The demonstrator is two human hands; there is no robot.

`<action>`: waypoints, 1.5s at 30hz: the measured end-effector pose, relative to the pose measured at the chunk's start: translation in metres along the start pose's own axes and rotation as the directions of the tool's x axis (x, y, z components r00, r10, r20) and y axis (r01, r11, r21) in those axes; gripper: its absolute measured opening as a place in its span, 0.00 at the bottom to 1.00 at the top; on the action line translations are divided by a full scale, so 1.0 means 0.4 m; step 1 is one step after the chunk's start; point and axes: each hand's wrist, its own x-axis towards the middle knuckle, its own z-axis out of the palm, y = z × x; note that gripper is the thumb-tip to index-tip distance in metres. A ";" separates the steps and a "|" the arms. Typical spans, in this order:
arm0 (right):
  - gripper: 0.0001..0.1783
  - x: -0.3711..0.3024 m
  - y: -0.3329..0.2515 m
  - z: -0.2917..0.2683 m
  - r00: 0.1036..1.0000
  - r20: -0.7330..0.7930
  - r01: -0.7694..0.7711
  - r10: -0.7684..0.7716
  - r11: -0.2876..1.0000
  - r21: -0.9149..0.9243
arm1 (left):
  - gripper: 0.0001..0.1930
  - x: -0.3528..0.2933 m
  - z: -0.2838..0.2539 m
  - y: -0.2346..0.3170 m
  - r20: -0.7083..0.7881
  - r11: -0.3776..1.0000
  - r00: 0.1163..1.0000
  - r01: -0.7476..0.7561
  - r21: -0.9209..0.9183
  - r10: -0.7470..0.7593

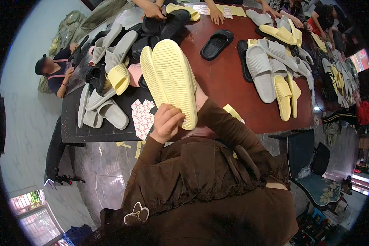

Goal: The person peels stickers from sticker sheets and applies them to the soles of slippers by hand.

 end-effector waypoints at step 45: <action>0.18 0.103 0.017 -0.450 0.981 -0.175 0.018 -0.088 0.931 -0.365 | 0.06 -0.235 -0.054 0.070 0.033 0.412 0.433 0.877 -0.248 -0.901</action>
